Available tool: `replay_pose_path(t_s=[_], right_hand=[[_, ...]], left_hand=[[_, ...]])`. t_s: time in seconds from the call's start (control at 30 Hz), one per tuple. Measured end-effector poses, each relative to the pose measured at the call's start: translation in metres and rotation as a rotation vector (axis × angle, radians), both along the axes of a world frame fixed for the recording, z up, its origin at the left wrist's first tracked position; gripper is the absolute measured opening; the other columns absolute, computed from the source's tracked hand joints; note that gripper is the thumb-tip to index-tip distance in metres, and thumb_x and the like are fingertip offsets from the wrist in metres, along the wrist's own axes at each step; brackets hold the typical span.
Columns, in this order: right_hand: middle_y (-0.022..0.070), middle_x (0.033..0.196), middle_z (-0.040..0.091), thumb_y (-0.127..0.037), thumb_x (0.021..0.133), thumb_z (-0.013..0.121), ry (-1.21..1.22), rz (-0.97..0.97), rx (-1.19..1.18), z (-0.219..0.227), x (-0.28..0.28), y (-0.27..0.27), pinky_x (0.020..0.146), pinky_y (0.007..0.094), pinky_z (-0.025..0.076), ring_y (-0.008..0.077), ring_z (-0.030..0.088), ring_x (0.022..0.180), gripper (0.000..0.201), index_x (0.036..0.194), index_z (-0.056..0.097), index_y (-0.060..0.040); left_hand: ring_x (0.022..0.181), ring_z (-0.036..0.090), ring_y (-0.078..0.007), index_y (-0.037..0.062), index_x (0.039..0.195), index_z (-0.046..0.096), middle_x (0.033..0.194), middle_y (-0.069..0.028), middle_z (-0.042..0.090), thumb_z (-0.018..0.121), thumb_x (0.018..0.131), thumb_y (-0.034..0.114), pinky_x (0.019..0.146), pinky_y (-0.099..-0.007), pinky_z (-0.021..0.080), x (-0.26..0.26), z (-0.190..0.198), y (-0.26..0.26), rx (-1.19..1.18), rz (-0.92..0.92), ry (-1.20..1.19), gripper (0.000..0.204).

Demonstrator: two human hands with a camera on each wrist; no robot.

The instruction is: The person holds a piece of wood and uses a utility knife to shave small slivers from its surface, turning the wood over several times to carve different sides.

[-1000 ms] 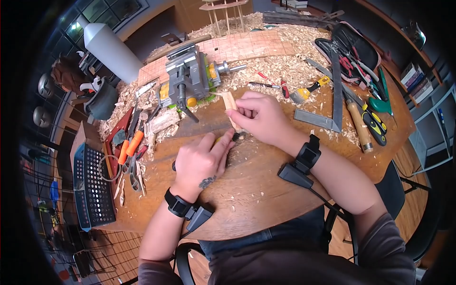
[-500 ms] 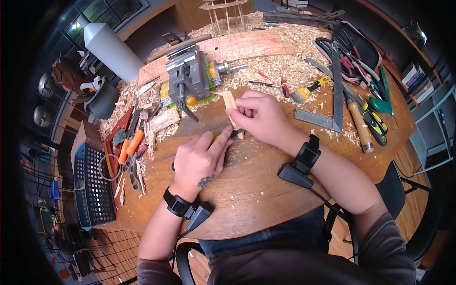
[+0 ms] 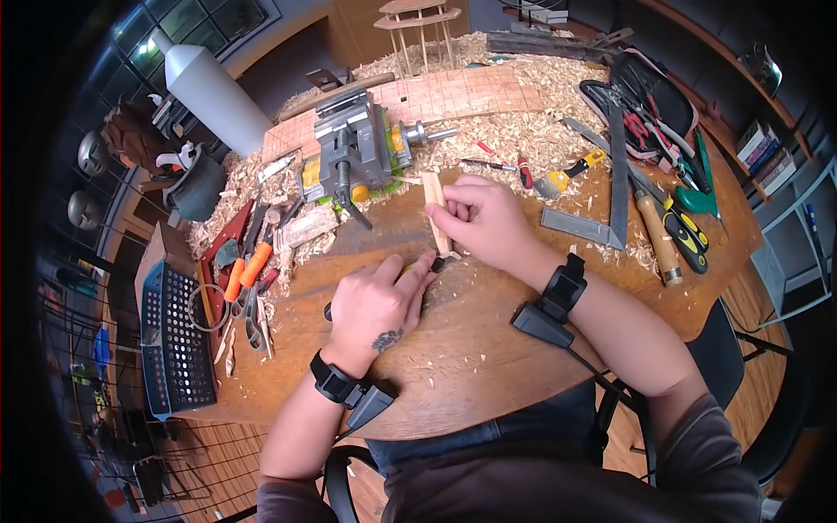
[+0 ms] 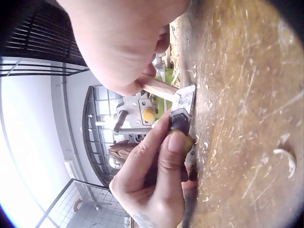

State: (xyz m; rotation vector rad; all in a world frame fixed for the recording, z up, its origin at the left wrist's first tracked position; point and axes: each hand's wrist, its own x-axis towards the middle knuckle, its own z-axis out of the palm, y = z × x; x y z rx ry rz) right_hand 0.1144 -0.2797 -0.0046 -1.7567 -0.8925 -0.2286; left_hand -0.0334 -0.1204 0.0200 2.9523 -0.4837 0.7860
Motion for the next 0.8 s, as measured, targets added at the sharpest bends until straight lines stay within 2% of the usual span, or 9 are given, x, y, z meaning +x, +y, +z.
replay_pose_path(t_s=[0.1, 0.23, 0.3, 0.43, 0.5, 0.73, 0.8], right_hand=[[0.0064, 0.065, 0.053, -0.02, 0.086, 0.076, 0.023, 0.002, -0.038, 0.005, -0.002, -0.003, 0.053, 0.0372, 0.042, 0.0214, 0.052, 0.055, 0.027, 0.073, 0.063, -0.001], [0.0061, 0.063, 0.054, -0.02, 0.085, 0.075, 0.067, 0.018, -0.075, 0.008, -0.005, -0.005, 0.054, 0.0363, 0.043, 0.0202, 0.052, 0.055, 0.02, 0.08, 0.069, -0.0018], [0.0061, 0.064, 0.057, -0.021, 0.085, 0.075, 0.156, 0.03, -0.052, 0.01, -0.007, -0.004, 0.055, 0.0352, 0.045, 0.0186, 0.054, 0.056, 0.017, 0.088, 0.074, -0.0033], [0.0064, 0.067, 0.06, -0.021, 0.085, 0.075, 0.2, 0.045, -0.086, 0.007, -0.004, -0.005, 0.057, 0.034, 0.046, 0.0172, 0.056, 0.058, 0.018, 0.093, 0.076, -0.0045], [-0.0038, 0.065, 0.054, -0.013, 0.092, 0.074, 0.136, 0.061, -0.098, 0.006, -0.004, -0.005, 0.053, 0.0246, 0.037, 0.0022, 0.043, 0.059, 0.023, 0.112, 0.078, -0.0016], [-0.0026, 0.069, 0.058, -0.012, 0.092, 0.074, 0.149, 0.076, -0.068, 0.005, -0.005, -0.005, 0.053, 0.0246, 0.038, 0.0023, 0.044, 0.06, 0.024, 0.113, 0.077, -0.0008], [-0.0019, 0.069, 0.059, -0.012, 0.092, 0.074, 0.143, 0.08, -0.061, 0.005, -0.005, -0.005, 0.054, 0.0244, 0.039, 0.0026, 0.045, 0.06, 0.024, 0.113, 0.077, -0.0007]], left_hand=[[0.059, 0.062, -0.0238, 0.0148, 0.117, 0.078, 0.072, -0.0054, 0.056, 0.076, 0.091, 0.022, 0.054, -0.0367, 0.051, 0.0, 0.001, 0.0, -0.038, -0.022, -0.023, 0.027], [0.058, 0.062, -0.0249, 0.0149, 0.117, 0.078, 0.072, -0.006, 0.056, 0.076, 0.091, 0.022, 0.054, -0.0376, 0.05, 0.001, -0.001, -0.002, -0.087, -0.015, -0.024, 0.027], [0.057, 0.062, -0.0252, 0.015, 0.118, 0.078, 0.072, -0.0063, 0.056, 0.077, 0.091, 0.021, 0.054, -0.0379, 0.05, 0.003, -0.002, -0.002, -0.12, -0.02, -0.056, 0.028], [0.058, 0.061, -0.0246, 0.0155, 0.121, 0.078, 0.072, -0.0062, 0.056, 0.077, 0.091, 0.021, 0.053, -0.0375, 0.05, 0.007, 0.0, -0.001, -0.125, 0.007, -0.083, 0.03], [0.057, 0.061, -0.024, 0.016, 0.122, 0.077, 0.071, -0.0061, 0.055, 0.077, 0.091, 0.021, 0.053, -0.0373, 0.05, 0.007, 0.0, 0.0, -0.112, 0.012, -0.101, 0.032], [0.057, 0.061, -0.0239, 0.0158, 0.125, 0.076, 0.073, -0.0061, 0.055, 0.076, 0.091, 0.021, 0.053, -0.0372, 0.05, 0.005, 0.0, 0.0, -0.058, -0.005, -0.097, 0.034], [0.059, 0.062, -0.0258, 0.0138, 0.123, 0.077, 0.075, -0.0067, 0.059, 0.079, 0.089, 0.019, 0.053, -0.0385, 0.049, 0.003, -0.001, -0.001, -0.052, -0.005, -0.062, 0.035]])
